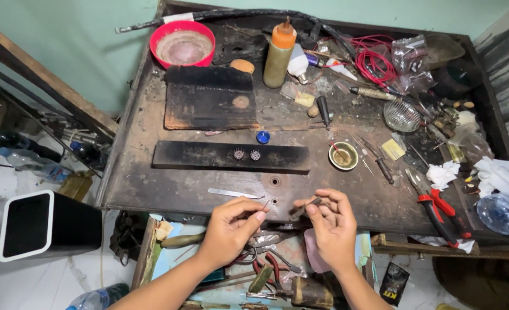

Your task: Soldering and assembling small jewelry components using a torch, tweezers, and pliers at a workbench.

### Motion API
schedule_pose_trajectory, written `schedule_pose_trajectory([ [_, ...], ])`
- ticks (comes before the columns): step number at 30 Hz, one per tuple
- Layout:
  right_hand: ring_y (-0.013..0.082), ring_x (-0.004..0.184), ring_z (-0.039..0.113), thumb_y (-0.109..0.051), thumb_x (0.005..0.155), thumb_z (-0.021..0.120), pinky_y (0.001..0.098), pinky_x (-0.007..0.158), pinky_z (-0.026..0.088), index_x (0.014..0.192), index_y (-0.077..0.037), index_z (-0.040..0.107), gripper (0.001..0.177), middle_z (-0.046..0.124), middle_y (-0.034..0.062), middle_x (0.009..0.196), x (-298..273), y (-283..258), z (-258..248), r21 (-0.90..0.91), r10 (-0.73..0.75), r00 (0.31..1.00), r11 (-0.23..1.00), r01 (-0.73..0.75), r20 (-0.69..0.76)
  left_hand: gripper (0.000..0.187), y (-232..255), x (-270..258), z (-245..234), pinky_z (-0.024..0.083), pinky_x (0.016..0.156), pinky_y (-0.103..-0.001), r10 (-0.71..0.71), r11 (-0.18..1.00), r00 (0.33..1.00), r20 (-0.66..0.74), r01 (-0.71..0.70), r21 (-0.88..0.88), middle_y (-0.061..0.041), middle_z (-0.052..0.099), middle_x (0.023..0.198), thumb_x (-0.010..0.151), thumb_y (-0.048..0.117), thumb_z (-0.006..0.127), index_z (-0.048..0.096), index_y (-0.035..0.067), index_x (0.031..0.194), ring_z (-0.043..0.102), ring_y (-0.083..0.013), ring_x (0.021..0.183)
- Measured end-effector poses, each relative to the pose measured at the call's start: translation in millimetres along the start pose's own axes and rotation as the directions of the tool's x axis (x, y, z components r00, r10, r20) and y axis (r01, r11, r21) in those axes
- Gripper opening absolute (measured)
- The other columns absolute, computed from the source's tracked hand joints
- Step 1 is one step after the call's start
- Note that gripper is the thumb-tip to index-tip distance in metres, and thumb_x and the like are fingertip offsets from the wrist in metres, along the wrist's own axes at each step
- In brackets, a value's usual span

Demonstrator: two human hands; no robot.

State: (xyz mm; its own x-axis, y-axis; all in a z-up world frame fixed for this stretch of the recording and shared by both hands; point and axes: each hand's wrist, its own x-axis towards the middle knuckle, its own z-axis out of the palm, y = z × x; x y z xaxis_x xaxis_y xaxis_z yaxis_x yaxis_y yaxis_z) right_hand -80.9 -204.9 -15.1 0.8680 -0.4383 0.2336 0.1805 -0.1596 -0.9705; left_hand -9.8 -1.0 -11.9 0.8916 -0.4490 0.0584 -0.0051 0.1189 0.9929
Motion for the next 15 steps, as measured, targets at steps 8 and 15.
schedule_pose_trajectory([
  [8, 0.0136, 0.062, 0.066, -0.021, 0.103, 0.054, 0.0265, 0.069, 0.055, 0.134, -0.005, 0.066, 0.036, 0.062, 0.0064, 0.088, -5.9, -9.5, 9.0, -0.138, 0.080, 0.960, 0.989, -0.044, 0.267, 0.020, 0.9, -2.0, 3.9, 0.047, 0.057, -0.018, -0.013, 0.988, 1.000, 0.026, 0.009, 0.156, -0.004, 0.077, 0.102, 0.092, 0.014, 0.072, 0.082, 0.011, 0.109, 0.064, -0.0062, 0.076],
  [15, 0.0134, 0.102, 0.073, -0.006, 0.094, 0.067, 0.0244, 0.093, 0.057, 0.139, -0.004, 0.059, 0.046, 0.069, 0.0114, 0.125, -9.4, -6.7, 15.4, -0.063, 0.179, 0.914, 0.984, -0.167, 0.363, 0.013, 0.2, -3.9, 9.1, 0.043, 0.052, -0.018, 0.041, 0.974, 0.999, 0.026, -0.045, 0.220, -0.003, 0.076, 0.093, 0.092, 0.014, 0.072, 0.082, 0.009, 0.099, 0.055, -0.0042, 0.059],
])
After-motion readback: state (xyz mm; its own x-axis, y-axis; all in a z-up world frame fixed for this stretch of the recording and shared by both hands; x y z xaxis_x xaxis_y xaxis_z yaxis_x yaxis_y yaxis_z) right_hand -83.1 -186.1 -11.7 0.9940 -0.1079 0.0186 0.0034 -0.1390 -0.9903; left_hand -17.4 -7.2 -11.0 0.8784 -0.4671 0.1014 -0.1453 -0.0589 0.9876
